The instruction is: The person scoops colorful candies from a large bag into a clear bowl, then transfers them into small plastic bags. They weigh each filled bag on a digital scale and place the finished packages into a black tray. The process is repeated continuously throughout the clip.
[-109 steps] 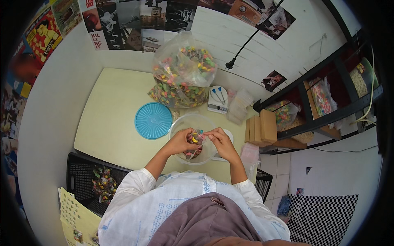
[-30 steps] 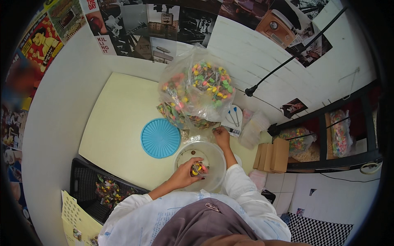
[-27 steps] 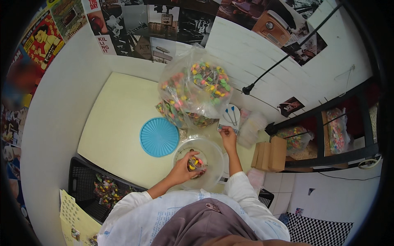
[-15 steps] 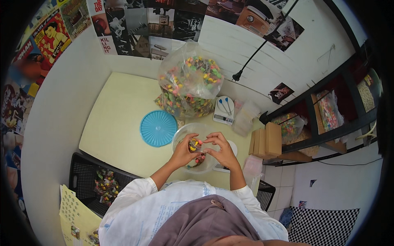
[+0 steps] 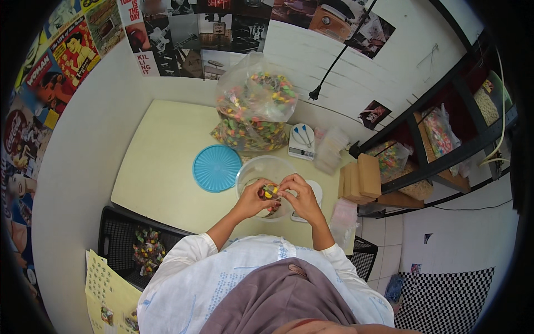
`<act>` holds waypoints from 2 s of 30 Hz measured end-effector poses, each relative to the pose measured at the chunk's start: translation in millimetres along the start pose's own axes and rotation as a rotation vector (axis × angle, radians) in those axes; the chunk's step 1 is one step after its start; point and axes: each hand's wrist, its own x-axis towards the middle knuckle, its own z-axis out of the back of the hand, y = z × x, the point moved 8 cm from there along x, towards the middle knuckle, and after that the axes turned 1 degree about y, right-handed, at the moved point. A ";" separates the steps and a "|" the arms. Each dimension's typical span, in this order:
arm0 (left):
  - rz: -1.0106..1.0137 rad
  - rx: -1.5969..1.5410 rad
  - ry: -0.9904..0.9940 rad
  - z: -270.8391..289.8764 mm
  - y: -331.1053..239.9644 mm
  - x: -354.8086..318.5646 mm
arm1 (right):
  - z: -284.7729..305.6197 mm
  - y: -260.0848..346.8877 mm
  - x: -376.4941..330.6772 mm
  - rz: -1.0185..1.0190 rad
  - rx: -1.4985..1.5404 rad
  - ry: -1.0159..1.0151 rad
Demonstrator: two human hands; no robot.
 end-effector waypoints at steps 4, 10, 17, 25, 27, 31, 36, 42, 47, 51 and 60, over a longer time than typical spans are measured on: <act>0.012 0.000 -0.010 3.5 14.7 1.1 | 3.6 11.4 0.2 0.079 -0.067 -0.077; -0.029 0.155 -0.012 5.4 17.5 1.8 | -2.2 -13.7 -2.5 -0.083 0.061 -0.058; 0.039 0.167 0.044 -0.6 26.7 -0.3 | -3.1 -11.5 -1.4 -0.095 -0.068 -0.031; 0.203 0.084 0.050 -1.0 15.8 0.8 | 7.6 -18.7 7.2 -0.129 0.070 -0.086; 0.095 0.039 -0.026 6.9 20.1 3.9 | 19.5 -18.8 7.7 -0.144 0.027 -0.126; 0.102 -0.044 -0.070 13.1 18.7 6.1 | 28.1 -15.9 6.2 -0.114 -0.055 -0.151; 0.064 0.111 -0.001 11.3 27.9 13.4 | 8.8 -7.1 10.3 -0.112 0.011 -0.057; 0.179 0.113 -0.034 7.4 31.6 8.3 | -11.8 -21.7 7.9 -0.267 0.131 0.036; 0.098 0.138 -0.056 9.5 33.6 12.1 | -13.1 -17.3 10.1 -0.245 0.187 0.050; 0.122 0.205 -0.018 6.4 10.8 11.3 | -4.8 -19.3 9.7 -0.160 -0.009 -0.039; -0.148 0.306 -0.262 45.5 3.0 17.6 | -25.1 -36.5 -11.5 -0.133 -0.148 -0.021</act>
